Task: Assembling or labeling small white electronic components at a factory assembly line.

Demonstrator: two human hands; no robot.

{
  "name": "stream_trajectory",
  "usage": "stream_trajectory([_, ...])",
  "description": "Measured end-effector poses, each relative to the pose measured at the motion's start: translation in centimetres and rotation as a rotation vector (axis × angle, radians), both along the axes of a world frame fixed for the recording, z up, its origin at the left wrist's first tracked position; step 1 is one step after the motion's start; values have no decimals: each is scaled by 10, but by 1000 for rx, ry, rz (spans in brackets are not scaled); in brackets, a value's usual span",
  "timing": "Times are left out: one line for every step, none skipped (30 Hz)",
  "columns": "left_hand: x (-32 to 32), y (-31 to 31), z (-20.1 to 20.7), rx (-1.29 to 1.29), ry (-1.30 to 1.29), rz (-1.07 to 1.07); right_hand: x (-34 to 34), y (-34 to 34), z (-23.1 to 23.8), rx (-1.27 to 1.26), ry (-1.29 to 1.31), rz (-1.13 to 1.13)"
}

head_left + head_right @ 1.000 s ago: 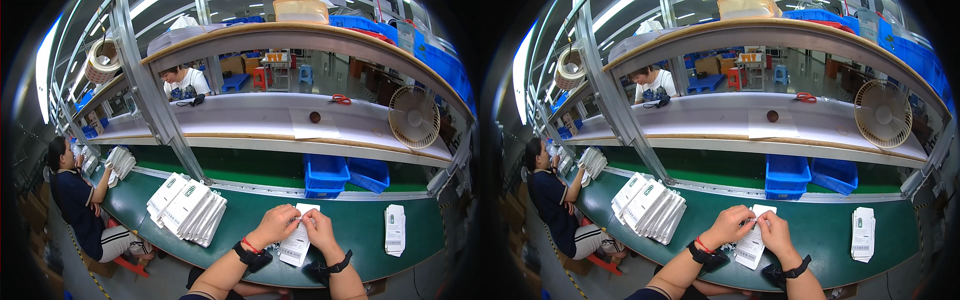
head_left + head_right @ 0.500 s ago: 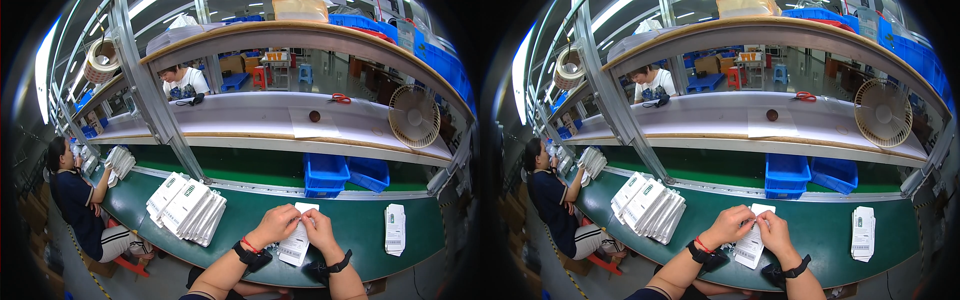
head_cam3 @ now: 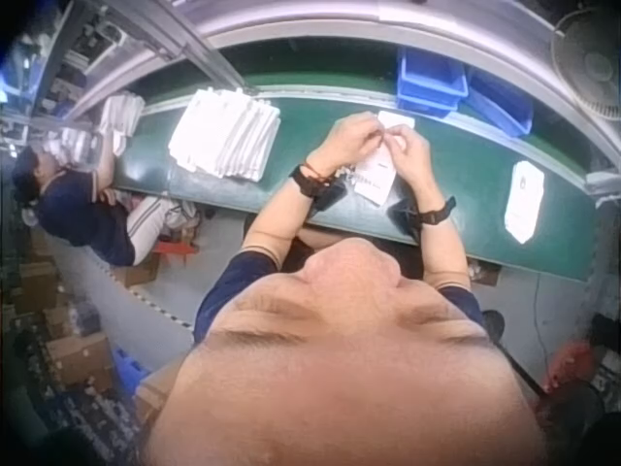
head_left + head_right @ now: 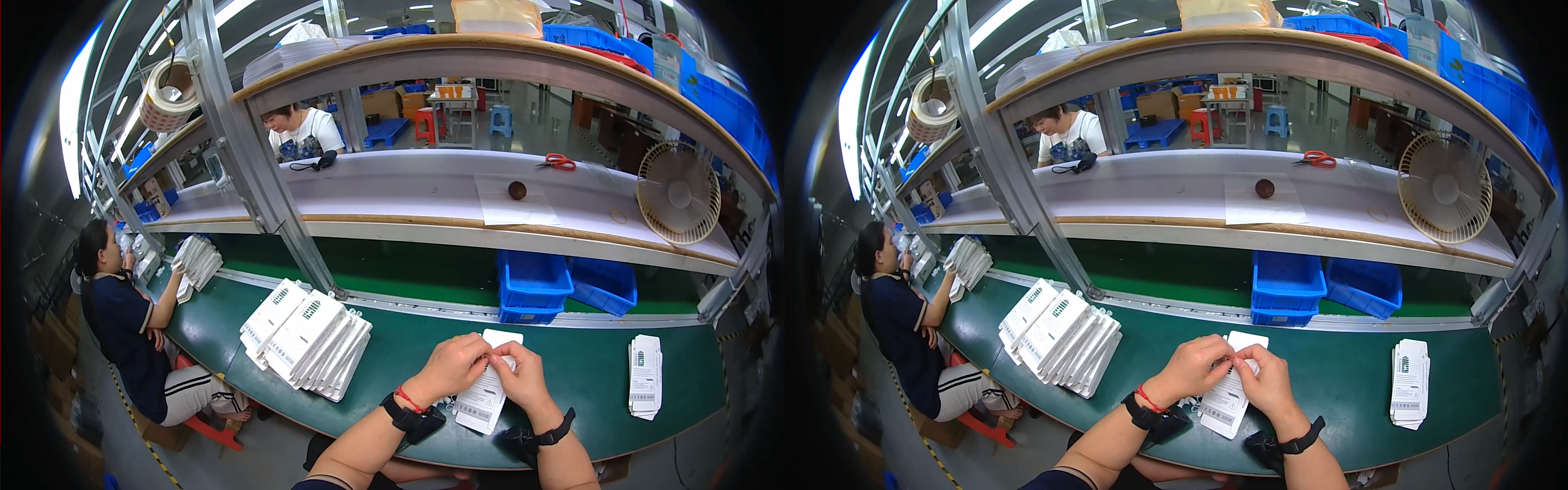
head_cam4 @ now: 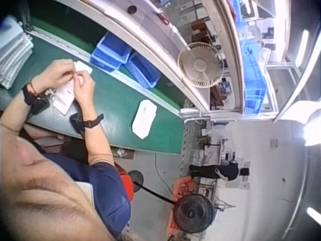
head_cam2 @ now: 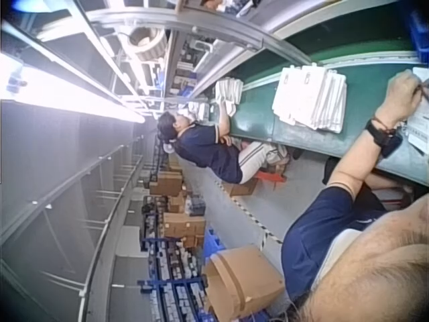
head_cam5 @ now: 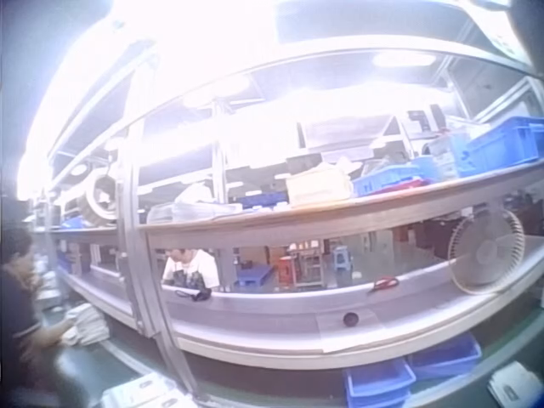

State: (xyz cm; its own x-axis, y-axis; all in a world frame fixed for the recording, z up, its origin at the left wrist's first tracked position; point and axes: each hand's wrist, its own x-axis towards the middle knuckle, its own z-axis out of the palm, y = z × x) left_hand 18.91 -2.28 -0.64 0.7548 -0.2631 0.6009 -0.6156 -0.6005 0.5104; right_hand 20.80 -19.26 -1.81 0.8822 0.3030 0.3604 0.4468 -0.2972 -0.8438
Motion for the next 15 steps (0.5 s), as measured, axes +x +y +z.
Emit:
stream_trajectory([0,0,0,1,2,4,0,0,1,-2,5,-1])
stream_trajectory([0,0,0,2,4,9,-1,0,1,-3,10,-2])
stream_trajectory([0,0,0,2,4,9,0,0,1,-3,9,-2])
stream_trajectory([0,0,-1,3,0,12,0,0,0,-7,10,-5])
stream_trajectory([1,0,-1,4,-3,15,1,-1,-1,-10,11,-8])
stream_trajectory([1,0,-1,4,-3,15,1,0,-1,-10,11,-7])
stream_trajectory([1,0,-2,2,-3,14,0,0,0,-9,15,-9])
stream_trajectory([1,0,-2,1,-3,13,0,0,0,-8,19,-12])
stream_trajectory([1,-1,-2,1,-3,14,0,0,0,-8,19,-12])
stream_trajectory([1,-1,-1,0,-4,12,0,0,-1,-6,27,-11])
stream_trajectory([1,-1,-1,-2,-5,11,1,0,-1,-4,35,-11])
stream_trajectory([1,-1,-1,-1,-4,11,0,0,0,-4,36,-11])
stream_trajectory([1,0,-1,2,-5,10,0,0,1,-4,32,-9])
stream_trajectory([1,0,-1,4,-5,9,0,0,2,-5,28,-7])
stream_trajectory([1,0,-1,4,-5,8,0,0,1,-5,29,-8])
